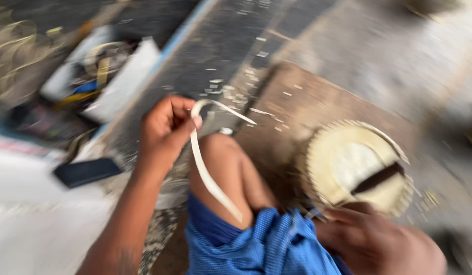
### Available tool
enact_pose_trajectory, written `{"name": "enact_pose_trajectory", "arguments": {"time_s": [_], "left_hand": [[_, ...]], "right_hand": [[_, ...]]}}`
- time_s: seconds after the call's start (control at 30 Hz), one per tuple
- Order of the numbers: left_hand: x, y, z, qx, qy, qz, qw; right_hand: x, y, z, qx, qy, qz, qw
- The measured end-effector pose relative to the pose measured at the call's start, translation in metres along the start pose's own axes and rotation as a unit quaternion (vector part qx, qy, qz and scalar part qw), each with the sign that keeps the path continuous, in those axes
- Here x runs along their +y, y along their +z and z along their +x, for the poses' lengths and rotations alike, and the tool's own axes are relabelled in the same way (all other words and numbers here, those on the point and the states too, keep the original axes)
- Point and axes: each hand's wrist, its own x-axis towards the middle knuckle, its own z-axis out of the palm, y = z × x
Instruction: The person repairs a drum by weaving a long rawhide strap through the side-support cords and around the rim using a screwdriver-like tool.
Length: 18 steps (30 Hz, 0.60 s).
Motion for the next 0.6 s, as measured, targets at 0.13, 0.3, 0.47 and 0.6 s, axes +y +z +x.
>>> {"name": "enact_pose_trajectory", "arguments": {"time_s": [0.13,0.3,0.47,0.6], "left_hand": [[-0.003,0.087,-0.044,-0.103,-0.086,-0.137,0.981],[-0.035,0.157,-0.119,-0.205,-0.301,-0.257,0.895],[-0.103,0.17,-0.168,-0.307,-0.42,-0.16,0.839],[-0.172,0.151,-0.179,-0.38,-0.411,-0.055,0.827]], "right_hand": [[-0.031,0.086,-0.021,-0.145,-0.037,0.006,0.989],[-0.006,0.097,-0.066,-0.038,-0.169,-0.023,0.985],[0.031,0.022,-0.104,0.109,0.116,0.072,0.985],[0.088,-0.078,-0.134,0.255,0.327,0.083,0.906]]}}
